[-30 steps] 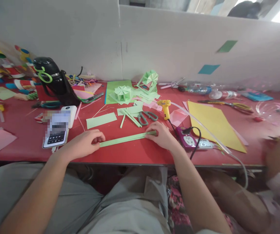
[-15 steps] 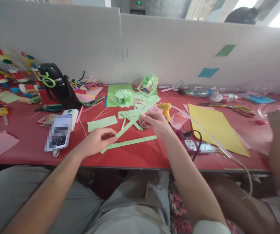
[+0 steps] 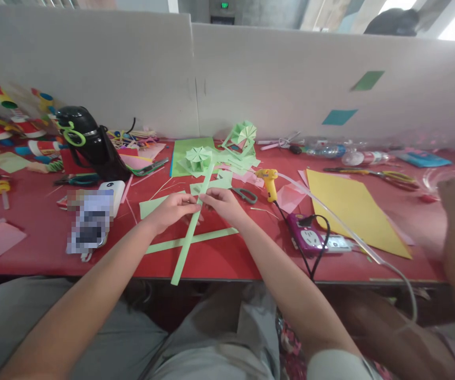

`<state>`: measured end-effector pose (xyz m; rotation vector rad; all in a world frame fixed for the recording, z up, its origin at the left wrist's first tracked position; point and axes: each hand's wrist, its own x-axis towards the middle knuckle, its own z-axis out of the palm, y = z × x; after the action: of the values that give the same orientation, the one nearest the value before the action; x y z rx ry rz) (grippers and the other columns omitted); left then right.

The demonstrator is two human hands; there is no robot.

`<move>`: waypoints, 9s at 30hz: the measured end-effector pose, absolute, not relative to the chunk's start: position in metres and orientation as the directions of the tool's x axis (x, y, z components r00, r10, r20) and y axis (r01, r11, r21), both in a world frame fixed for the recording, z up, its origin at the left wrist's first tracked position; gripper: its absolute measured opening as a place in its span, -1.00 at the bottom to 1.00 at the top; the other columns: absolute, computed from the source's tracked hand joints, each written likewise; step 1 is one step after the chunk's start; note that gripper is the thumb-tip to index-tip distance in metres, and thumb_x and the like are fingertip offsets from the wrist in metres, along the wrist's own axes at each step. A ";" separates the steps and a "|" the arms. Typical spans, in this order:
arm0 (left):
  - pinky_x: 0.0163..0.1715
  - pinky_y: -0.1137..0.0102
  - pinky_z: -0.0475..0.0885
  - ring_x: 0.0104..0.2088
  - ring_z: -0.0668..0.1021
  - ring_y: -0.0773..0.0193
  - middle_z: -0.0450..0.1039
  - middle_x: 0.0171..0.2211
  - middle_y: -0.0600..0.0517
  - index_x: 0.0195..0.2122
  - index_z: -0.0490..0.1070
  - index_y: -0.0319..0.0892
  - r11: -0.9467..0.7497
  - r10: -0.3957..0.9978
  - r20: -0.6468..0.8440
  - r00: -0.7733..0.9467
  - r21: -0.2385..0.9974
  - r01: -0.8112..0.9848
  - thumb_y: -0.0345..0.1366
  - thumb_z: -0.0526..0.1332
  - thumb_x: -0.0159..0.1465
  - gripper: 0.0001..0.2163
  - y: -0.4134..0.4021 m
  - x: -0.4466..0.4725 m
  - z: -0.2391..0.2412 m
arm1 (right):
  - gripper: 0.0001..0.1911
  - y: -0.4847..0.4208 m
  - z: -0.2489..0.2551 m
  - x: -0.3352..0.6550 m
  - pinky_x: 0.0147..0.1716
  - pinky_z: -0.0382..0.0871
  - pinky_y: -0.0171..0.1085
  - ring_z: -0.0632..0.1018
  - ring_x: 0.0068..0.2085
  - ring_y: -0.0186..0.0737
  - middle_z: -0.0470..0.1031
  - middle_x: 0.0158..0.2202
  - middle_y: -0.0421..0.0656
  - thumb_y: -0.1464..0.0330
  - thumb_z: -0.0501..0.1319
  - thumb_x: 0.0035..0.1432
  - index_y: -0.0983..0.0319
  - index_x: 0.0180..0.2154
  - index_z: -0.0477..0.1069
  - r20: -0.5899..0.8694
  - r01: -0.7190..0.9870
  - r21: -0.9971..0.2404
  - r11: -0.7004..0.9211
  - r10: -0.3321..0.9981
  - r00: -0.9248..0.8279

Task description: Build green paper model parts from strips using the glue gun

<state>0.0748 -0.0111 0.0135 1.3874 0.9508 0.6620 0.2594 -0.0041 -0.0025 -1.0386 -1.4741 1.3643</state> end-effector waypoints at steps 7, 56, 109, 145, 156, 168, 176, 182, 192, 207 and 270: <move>-0.34 0.36 0.51 -0.37 0.63 0.22 0.60 -0.41 -0.06 -0.28 0.50 -0.24 0.205 0.849 -0.210 0.485 0.977 0.063 -0.16 0.39 0.15 -0.75 0.003 0.079 0.009 | -0.62 -0.001 -0.003 0.263 -0.48 0.19 -0.29 0.29 -0.52 -0.37 0.28 -0.59 -0.28 0.05 0.31 0.10 0.22 -0.50 0.43 0.119 0.169 -0.972 0.165 0.960 -0.252; -0.08 0.18 0.55 -0.21 0.66 0.15 0.60 -0.30 0.01 -0.19 0.41 -0.15 -0.138 0.990 0.142 -0.015 0.928 -0.347 -0.23 0.50 -0.02 -0.59 0.005 0.072 -0.006 | -0.65 -0.017 -0.007 0.252 -0.36 0.46 -0.28 0.55 -0.47 -0.30 0.56 -0.49 -0.19 0.07 0.34 0.09 0.25 -0.36 0.48 0.020 0.076 -0.996 0.055 0.914 -0.405; -0.36 0.33 0.54 -0.43 0.62 0.23 0.63 -0.28 -0.11 -0.28 0.51 -0.23 0.053 0.974 -0.003 0.226 0.975 -0.215 -0.18 0.36 0.16 -0.78 -0.001 0.068 0.000 | -0.68 -0.014 0.003 0.268 -0.43 0.38 -0.31 0.45 -0.44 -0.36 0.54 -0.38 -0.18 0.17 0.30 0.15 0.22 -0.13 0.57 0.202 0.049 -0.973 0.225 0.937 -0.284; -0.33 0.29 0.61 -0.48 0.64 0.21 0.60 -0.50 -0.09 -0.38 0.52 -0.30 0.118 0.931 -0.099 0.350 0.993 -0.032 -0.30 0.29 0.21 -0.86 -0.016 0.086 0.000 | -0.69 -0.013 -0.011 0.257 -0.46 0.30 -0.28 0.42 -0.47 -0.32 0.47 -0.50 -0.19 0.16 0.31 0.16 0.23 -0.49 0.46 0.496 0.303 -0.798 0.522 0.853 -0.164; -0.23 0.26 0.59 -0.39 0.65 0.18 0.61 -0.43 -0.10 -0.35 0.55 -0.30 0.112 0.945 -0.067 0.320 0.986 -0.125 -0.20 0.35 0.17 -0.79 -0.014 0.085 -0.001 | -0.80 -0.012 -0.015 0.262 -0.30 0.45 -0.23 0.52 -0.31 -0.26 0.52 -0.29 -0.10 0.39 0.18 0.29 0.18 -0.15 0.58 0.703 0.346 -0.542 0.766 0.639 -0.313; -0.37 0.40 0.47 -0.43 0.56 0.29 0.59 -0.41 -0.01 -0.31 0.58 -0.23 -0.002 0.955 0.029 0.294 0.996 -0.089 -0.19 0.31 0.18 -0.80 -0.009 0.084 -0.010 | -0.72 -0.013 -0.017 0.261 -0.26 0.49 -0.22 0.52 -0.25 -0.24 0.46 -0.23 -0.07 0.41 0.16 0.29 0.13 -0.03 0.55 0.754 0.365 -0.423 0.829 0.546 -0.365; -0.30 0.32 0.50 -0.34 0.61 0.18 0.57 -0.41 -0.04 -0.31 0.56 -0.25 0.141 0.925 -0.029 0.380 0.952 -0.271 -0.11 0.37 0.13 -0.72 -0.008 0.080 -0.004 | -0.68 -0.015 -0.018 0.263 -0.24 0.47 -0.17 0.48 -0.21 -0.20 0.41 -0.20 -0.07 0.44 0.15 0.26 0.14 -0.01 0.55 0.743 0.450 -0.374 0.811 0.553 -0.378; -0.18 0.34 0.52 -0.20 0.62 0.19 0.61 -0.22 -0.08 -0.19 0.58 -0.22 0.101 0.898 0.003 0.440 0.972 -0.213 -0.15 0.43 0.11 -0.69 -0.008 0.077 -0.006 | -0.70 -0.017 -0.016 0.262 -0.25 0.46 -0.16 0.47 -0.23 -0.20 0.37 -0.22 -0.08 0.38 0.17 0.26 0.12 -0.01 0.56 0.713 0.426 -0.463 0.778 0.612 -0.342; -0.06 0.14 0.55 -0.21 0.67 0.09 0.62 -0.29 -0.07 -0.14 0.44 -0.24 0.097 0.894 -0.013 0.447 0.981 -0.167 -0.23 0.44 0.12 -0.66 -0.012 0.084 -0.003 | -0.78 -0.013 -0.011 0.260 -0.35 0.41 -0.27 0.52 -0.30 -0.25 0.53 -0.32 -0.13 0.18 0.30 0.18 0.20 -0.29 0.58 0.459 0.225 -0.849 0.478 0.879 -0.132; -0.15 0.18 0.58 -0.29 0.69 0.09 0.62 -0.33 -0.05 0.09 0.24 -0.19 0.052 0.888 0.011 0.459 0.991 -0.123 -0.17 0.43 0.14 -0.44 -0.017 0.086 0.000 | -0.62 -0.014 -0.002 0.263 -0.43 0.37 -0.29 0.47 -0.45 -0.31 0.48 -0.51 -0.19 0.05 0.35 0.05 0.26 -0.45 0.48 0.187 0.078 -0.975 0.208 0.959 -0.213; -0.16 0.35 0.58 -0.28 0.66 0.23 0.62 -0.30 -0.07 -0.27 0.52 -0.27 0.273 0.916 -0.085 0.391 0.847 -0.457 -0.37 0.38 0.20 -0.88 -0.003 0.078 -0.008 | -0.68 -0.012 -0.011 0.261 -0.22 0.47 -0.18 0.52 -0.21 -0.22 0.50 -0.09 -0.08 0.23 0.27 0.22 0.10 0.01 0.53 0.606 0.299 -0.732 0.612 0.786 -0.124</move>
<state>0.0783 -0.0034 -0.0080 0.8445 0.6551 1.0177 0.2614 -0.0116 -0.0105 -0.8998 -1.6986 0.5331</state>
